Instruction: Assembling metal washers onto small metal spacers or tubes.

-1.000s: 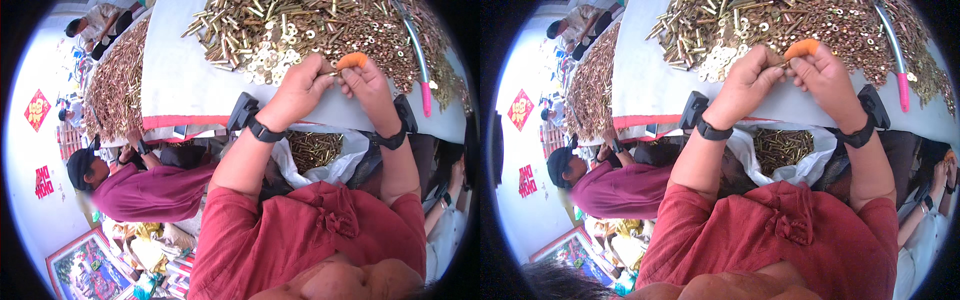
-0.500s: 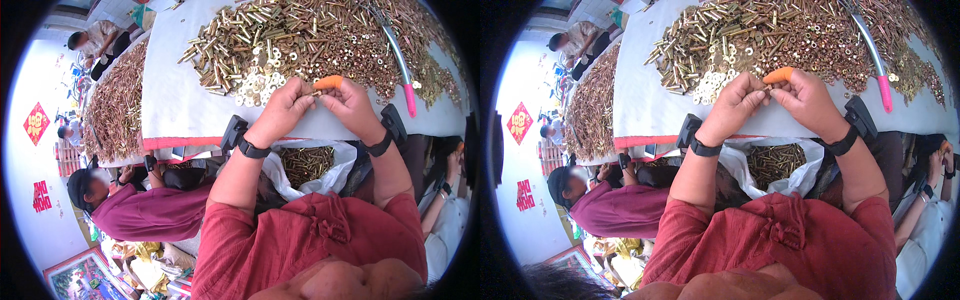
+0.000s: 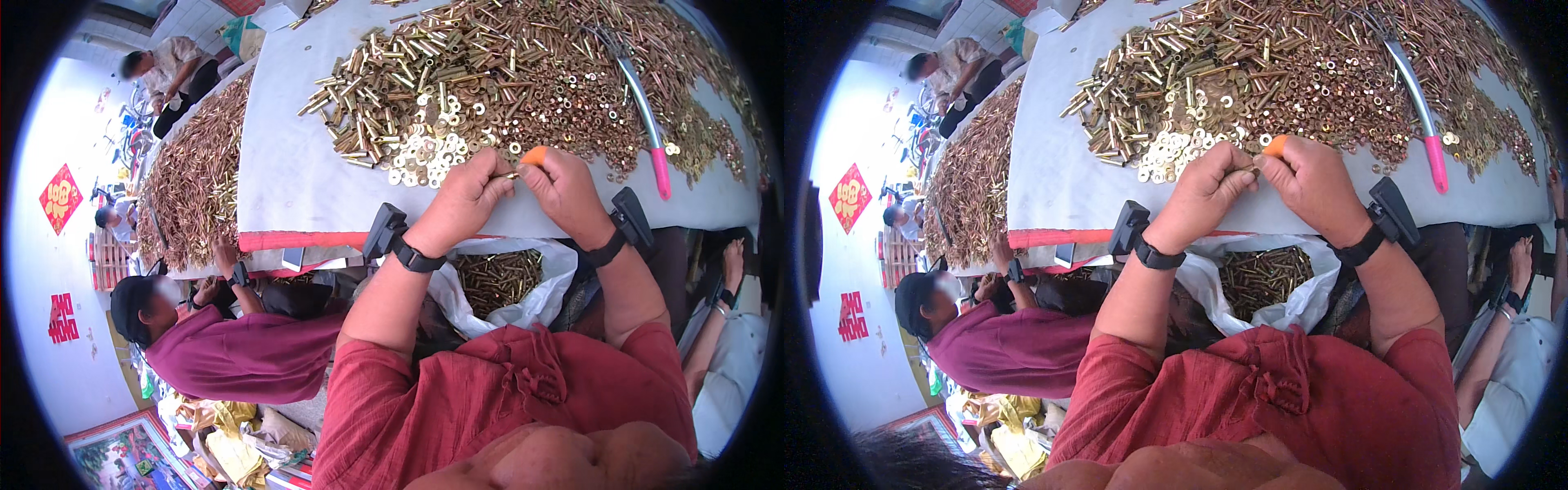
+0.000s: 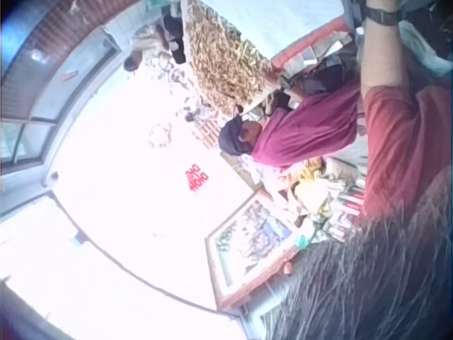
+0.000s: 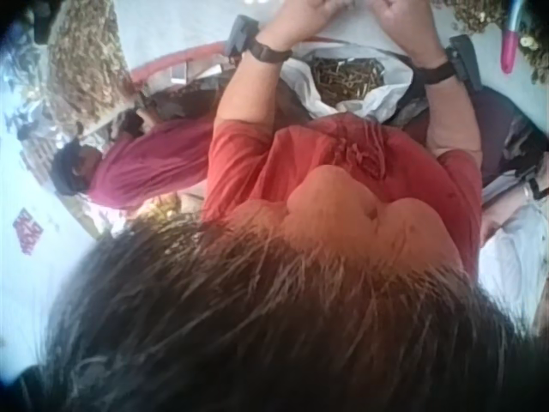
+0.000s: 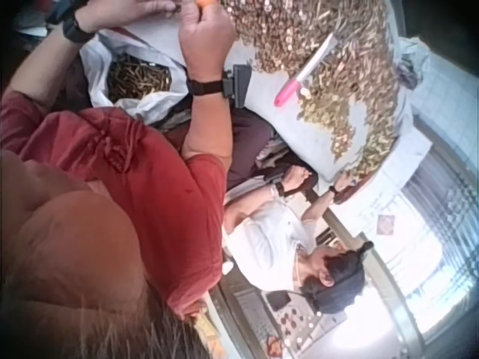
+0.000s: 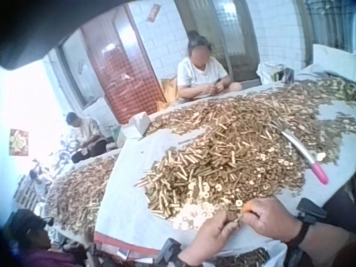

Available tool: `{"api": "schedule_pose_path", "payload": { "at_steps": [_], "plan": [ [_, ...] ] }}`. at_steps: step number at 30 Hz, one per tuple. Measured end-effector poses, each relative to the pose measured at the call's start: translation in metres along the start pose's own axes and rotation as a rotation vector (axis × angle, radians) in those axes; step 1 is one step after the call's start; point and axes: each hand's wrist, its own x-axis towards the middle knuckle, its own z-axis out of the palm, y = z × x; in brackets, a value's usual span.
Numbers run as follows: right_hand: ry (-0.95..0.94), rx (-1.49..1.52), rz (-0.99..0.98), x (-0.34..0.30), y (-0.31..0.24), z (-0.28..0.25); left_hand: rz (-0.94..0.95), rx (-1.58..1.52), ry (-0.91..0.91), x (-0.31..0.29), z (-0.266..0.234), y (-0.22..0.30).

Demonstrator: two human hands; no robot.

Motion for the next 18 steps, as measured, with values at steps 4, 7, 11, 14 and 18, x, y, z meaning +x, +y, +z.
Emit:
{"api": "schedule_pose_path", "payload": {
  "at_steps": [4, 7, 11, 14, 18],
  "plan": [
    [0.103, 0.426, 0.133, 0.0, 0.0, 0.013, 0.002, -0.032, -0.009, 0.002, 0.0, 0.0],
    [0.08, 0.415, 0.034, 0.005, -0.001, 0.011, -0.015, -0.104, -0.01, 0.002, 0.0, -0.003],
    [0.014, 0.611, 0.159, 0.009, -0.006, 0.012, -0.008, -0.076, -0.004, 0.0, -0.004, -0.006],
    [0.015, 0.573, 0.151, 0.009, -0.007, 0.01, -0.055, -0.177, -0.009, -0.001, -0.008, -0.001],
    [0.028, 0.252, -0.066, 0.011, -0.008, 0.007, -0.181, -0.312, -0.034, -0.002, -0.01, -0.001]
  ]
}}
